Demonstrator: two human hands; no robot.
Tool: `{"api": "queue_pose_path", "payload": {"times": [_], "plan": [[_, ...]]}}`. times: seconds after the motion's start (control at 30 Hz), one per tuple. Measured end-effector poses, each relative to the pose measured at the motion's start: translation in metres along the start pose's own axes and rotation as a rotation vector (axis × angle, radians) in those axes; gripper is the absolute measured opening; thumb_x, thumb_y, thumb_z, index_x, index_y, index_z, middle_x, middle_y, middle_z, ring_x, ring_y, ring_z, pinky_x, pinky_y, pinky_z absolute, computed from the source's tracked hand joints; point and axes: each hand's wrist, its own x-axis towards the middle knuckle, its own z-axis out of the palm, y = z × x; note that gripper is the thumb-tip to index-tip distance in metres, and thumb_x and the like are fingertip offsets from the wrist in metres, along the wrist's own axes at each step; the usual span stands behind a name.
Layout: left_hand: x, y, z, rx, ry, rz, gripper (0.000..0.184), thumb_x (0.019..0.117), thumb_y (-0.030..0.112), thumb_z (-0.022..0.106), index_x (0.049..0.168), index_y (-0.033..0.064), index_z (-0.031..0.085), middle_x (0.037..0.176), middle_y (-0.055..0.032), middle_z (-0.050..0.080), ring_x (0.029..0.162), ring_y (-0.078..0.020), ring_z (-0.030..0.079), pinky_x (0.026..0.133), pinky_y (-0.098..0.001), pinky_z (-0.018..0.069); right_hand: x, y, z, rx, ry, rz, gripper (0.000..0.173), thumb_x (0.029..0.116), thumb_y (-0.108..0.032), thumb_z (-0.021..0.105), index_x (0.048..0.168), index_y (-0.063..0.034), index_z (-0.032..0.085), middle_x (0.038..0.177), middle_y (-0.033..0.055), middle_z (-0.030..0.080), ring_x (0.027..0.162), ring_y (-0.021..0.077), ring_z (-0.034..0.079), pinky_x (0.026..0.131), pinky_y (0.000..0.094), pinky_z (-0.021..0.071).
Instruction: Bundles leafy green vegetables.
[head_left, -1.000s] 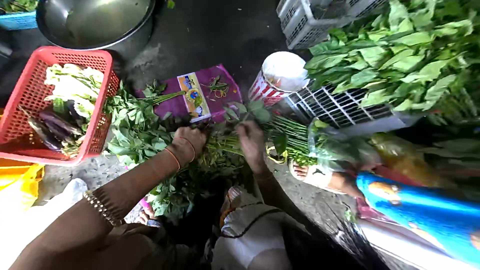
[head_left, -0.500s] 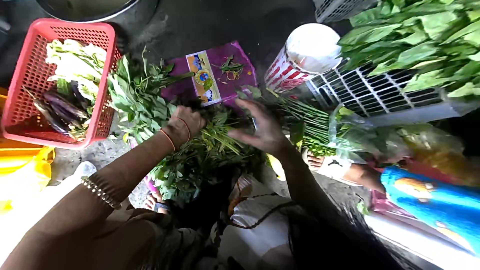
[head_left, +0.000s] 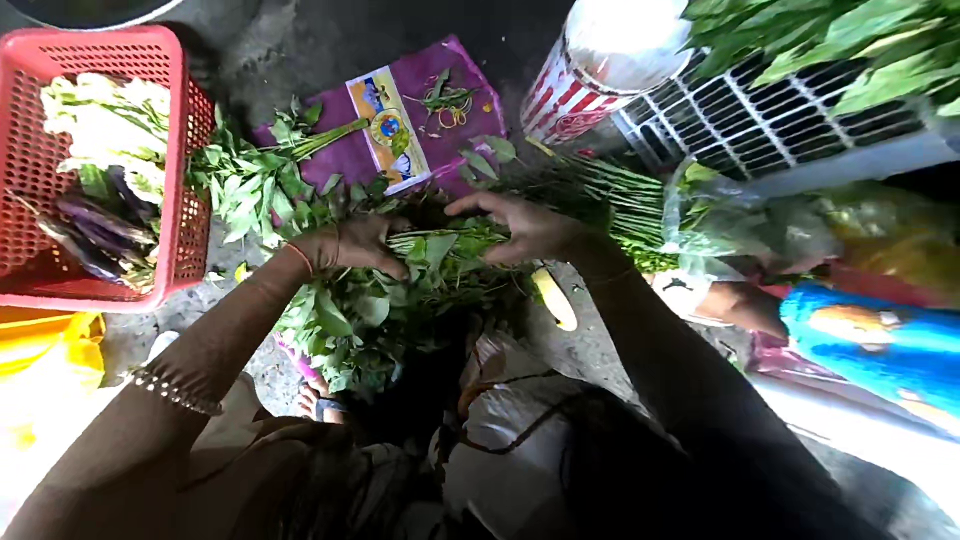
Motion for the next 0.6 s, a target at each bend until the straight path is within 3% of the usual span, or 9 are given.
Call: {"api": "queue_pose_path", "payload": {"times": [0.07, 0.17, 0.23, 0.27, 0.33, 0.43, 0.53, 0.6], "plan": [[0.004, -0.001, 0.012, -0.180, -0.047, 0.055, 0.059, 0.0815, 0.008, 0.084, 0.134, 0.0009, 0.057, 0.117, -0.0123, 0.070, 0.105, -0.0158, 0.068, 0.096, -0.0356, 0.0561, -0.005, 0.004, -0.003, 0.037, -0.018, -0.059, 0.064, 0.0714, 0.002, 0.071, 0.134, -0.0013, 0.059, 0.135, 0.0167, 0.063, 0.121, 0.0257, 0.062, 0.101, 0.0458, 0.0524], [0.006, -0.001, 0.028, -0.327, -0.081, 0.080, 0.079, 0.0784, 0.007, 0.085, 0.145, 0.0038, 0.043, 0.125, -0.0137, 0.065, 0.109, -0.0163, 0.066, 0.096, -0.0345, 0.0556, -0.009, 0.008, -0.004, 0.130, -0.046, -0.157, 0.057, 0.0724, 0.006, 0.069, 0.129, 0.0024, 0.061, 0.129, 0.0161, 0.065, 0.116, 0.0200, 0.063, 0.100, 0.0375, 0.0531], [0.002, 0.001, 0.035, -0.412, -0.085, 0.018, 0.074, 0.0809, 0.003, 0.080, 0.147, 0.0080, 0.046, 0.126, -0.0068, 0.067, 0.110, -0.0103, 0.066, 0.096, -0.0292, 0.0558, -0.009, 0.010, -0.005, 0.160, -0.062, -0.188, 0.057, 0.0737, 0.004, 0.069, 0.130, 0.0027, 0.060, 0.129, 0.0158, 0.065, 0.117, 0.0191, 0.062, 0.101, 0.0369, 0.0527], [0.002, 0.001, 0.037, -0.445, -0.085, -0.033, 0.058, 0.0841, 0.003, 0.078, 0.138, 0.0076, 0.056, 0.117, -0.0021, 0.071, 0.104, -0.0067, 0.068, 0.094, -0.0266, 0.0571, -0.008, 0.010, -0.006, 0.148, -0.068, -0.183, 0.057, 0.0734, 0.001, 0.070, 0.130, 0.0014, 0.060, 0.129, 0.0151, 0.065, 0.117, 0.0196, 0.063, 0.100, 0.0384, 0.0533], [0.002, 0.003, 0.038, -0.490, -0.088, -0.094, 0.033, 0.0893, 0.001, 0.073, 0.121, 0.0050, 0.064, 0.103, 0.0032, 0.073, 0.095, -0.0024, 0.069, 0.090, -0.0234, 0.0569, -0.007, 0.007, -0.011, 0.089, -0.076, -0.147, 0.057, 0.0734, -0.002, 0.073, 0.129, 0.0000, 0.062, 0.128, 0.0165, 0.066, 0.117, 0.0256, 0.063, 0.099, 0.0470, 0.0524], [0.001, 0.007, 0.039, -0.543, -0.032, -0.116, 0.032, 0.0908, 0.003, 0.068, 0.122, 0.0056, 0.062, 0.103, 0.0054, 0.071, 0.097, 0.0005, 0.066, 0.092, -0.0214, 0.0550, -0.006, 0.004, -0.015, -0.012, -0.061, -0.130, 0.053, 0.0769, -0.004, 0.075, 0.129, -0.0023, 0.064, 0.121, 0.0186, 0.068, 0.112, 0.0301, 0.065, 0.094, 0.0528, 0.0528], [-0.004, 0.012, 0.041, -0.609, -0.008, -0.119, 0.044, 0.0901, 0.009, 0.064, 0.133, 0.0054, 0.054, 0.111, 0.0032, 0.070, 0.103, -0.0021, 0.066, 0.095, -0.0241, 0.0549, -0.002, -0.002, -0.016, -0.050, -0.043, -0.103, 0.053, 0.0785, -0.003, 0.076, 0.131, -0.0047, 0.065, 0.119, 0.0189, 0.069, 0.110, 0.0322, 0.066, 0.094, 0.0559, 0.0521], [-0.008, 0.020, 0.043, -0.649, -0.020, -0.161, 0.047, 0.0929, 0.009, 0.061, 0.139, 0.0067, 0.049, 0.114, 0.0031, 0.068, 0.104, -0.0024, 0.065, 0.095, -0.0239, 0.0543, -0.004, -0.006, -0.015, -0.182, -0.001, -0.027, 0.062, 0.0789, -0.010, 0.080, 0.138, -0.0112, 0.062, 0.122, 0.0175, 0.069, 0.113, 0.0361, 0.065, 0.094, 0.0627, 0.0496]]}}
